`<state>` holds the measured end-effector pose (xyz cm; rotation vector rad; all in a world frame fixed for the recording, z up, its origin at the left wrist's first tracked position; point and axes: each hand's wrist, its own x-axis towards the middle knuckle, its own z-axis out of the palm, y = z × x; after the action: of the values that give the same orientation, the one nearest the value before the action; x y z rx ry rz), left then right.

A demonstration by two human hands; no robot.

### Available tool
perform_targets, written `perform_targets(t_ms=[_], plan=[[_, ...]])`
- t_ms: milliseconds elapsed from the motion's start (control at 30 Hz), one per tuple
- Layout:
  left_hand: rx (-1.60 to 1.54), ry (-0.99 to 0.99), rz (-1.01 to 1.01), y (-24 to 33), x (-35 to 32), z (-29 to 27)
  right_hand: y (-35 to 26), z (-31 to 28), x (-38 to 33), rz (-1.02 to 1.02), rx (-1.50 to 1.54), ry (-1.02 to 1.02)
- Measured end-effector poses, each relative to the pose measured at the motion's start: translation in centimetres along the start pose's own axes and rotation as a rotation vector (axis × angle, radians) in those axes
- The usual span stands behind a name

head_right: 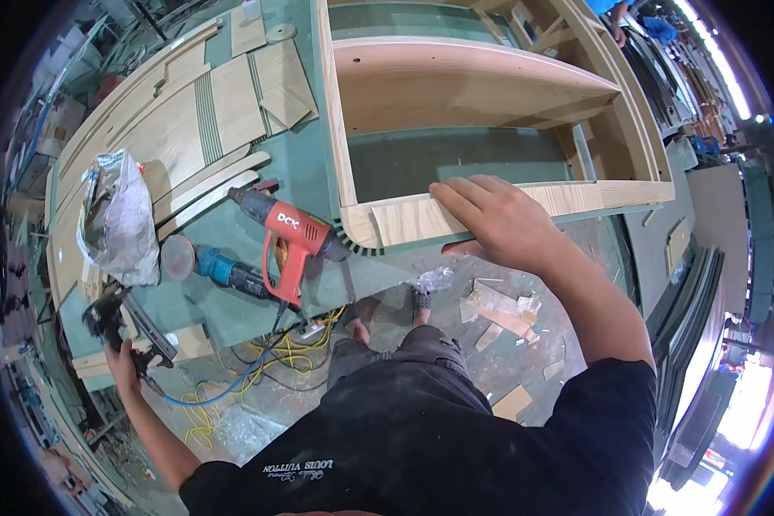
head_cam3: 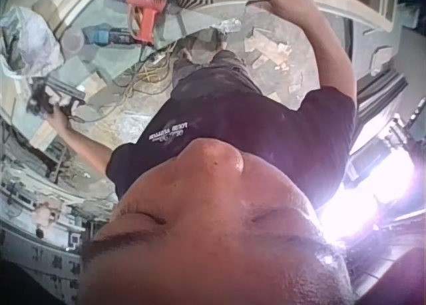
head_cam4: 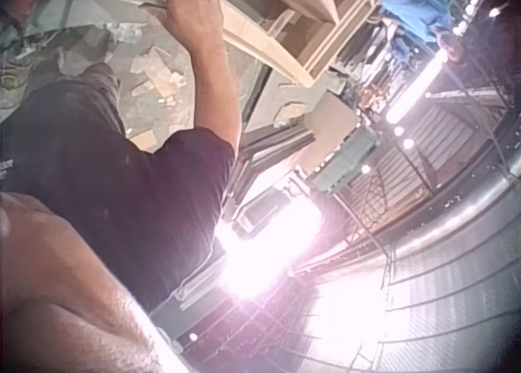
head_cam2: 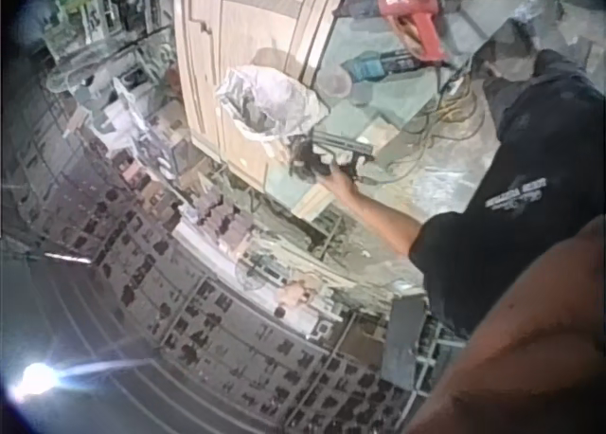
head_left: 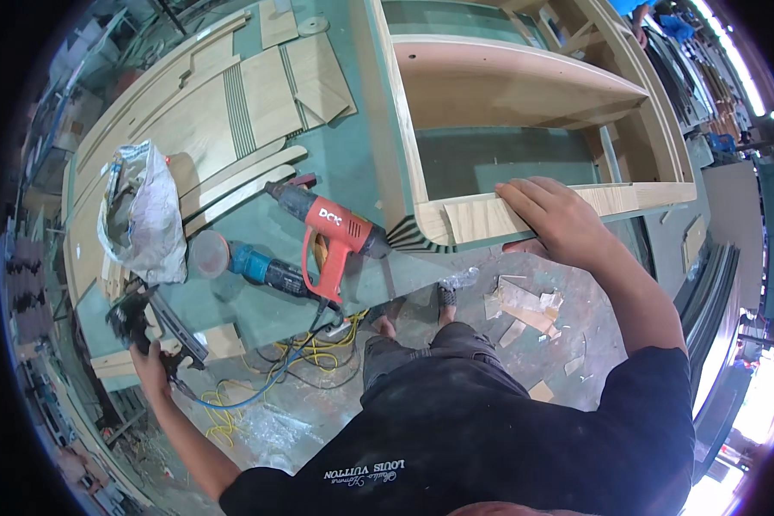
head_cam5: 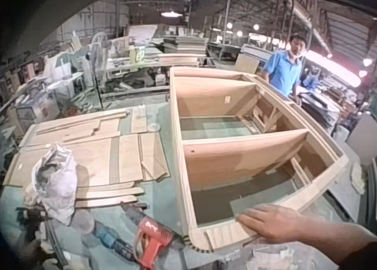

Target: Assembling the panels and frame of a wooden cabinet using a pneumatic nail gun and a heat gun.

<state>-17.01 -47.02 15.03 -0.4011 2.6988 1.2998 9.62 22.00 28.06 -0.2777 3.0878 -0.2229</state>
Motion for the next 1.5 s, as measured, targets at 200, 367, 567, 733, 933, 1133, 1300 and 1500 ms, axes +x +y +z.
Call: perform_targets(t_ms=[200, 367, 567, 733, 933, 1133, 1300, 1500], plan=[[-0.203, 0.225, 0.040, 6.3, -24.1, 3.2, 0.6, 0.1, 0.1, -0.092, 0.029, 0.054], [0.163, 0.050, -0.070, 11.8, -36.6, 14.2, 0.9, 0.8, 0.3, -0.124, 0.024, 0.121], [-0.272, 0.105, 0.530, 11.5, -43.2, 29.8, 1.1, 1.3, 0.4, -0.118, 0.034, 0.061], [-0.420, -0.285, 0.221, 9.3, -43.1, 36.6, 1.5, 1.9, 0.4, -0.204, 0.017, 0.187], [-0.256, -0.058, 0.580, 13.7, -42.0, 39.5, 2.1, 2.4, 0.3, -0.220, -0.058, 0.178], [-0.199, 0.096, 0.714, 13.5, -41.1, 41.3, 2.2, 2.3, 0.4, -0.271, -0.076, 0.221], [-0.175, 0.201, 0.830, 14.3, -40.3, 41.8, 1.7, 1.9, 0.5, -0.251, -0.083, 0.203], [-0.309, 0.188, 0.816, 13.2, -39.9, 43.0, 2.0, 2.1, 0.6, -0.263, -0.095, 0.220]])
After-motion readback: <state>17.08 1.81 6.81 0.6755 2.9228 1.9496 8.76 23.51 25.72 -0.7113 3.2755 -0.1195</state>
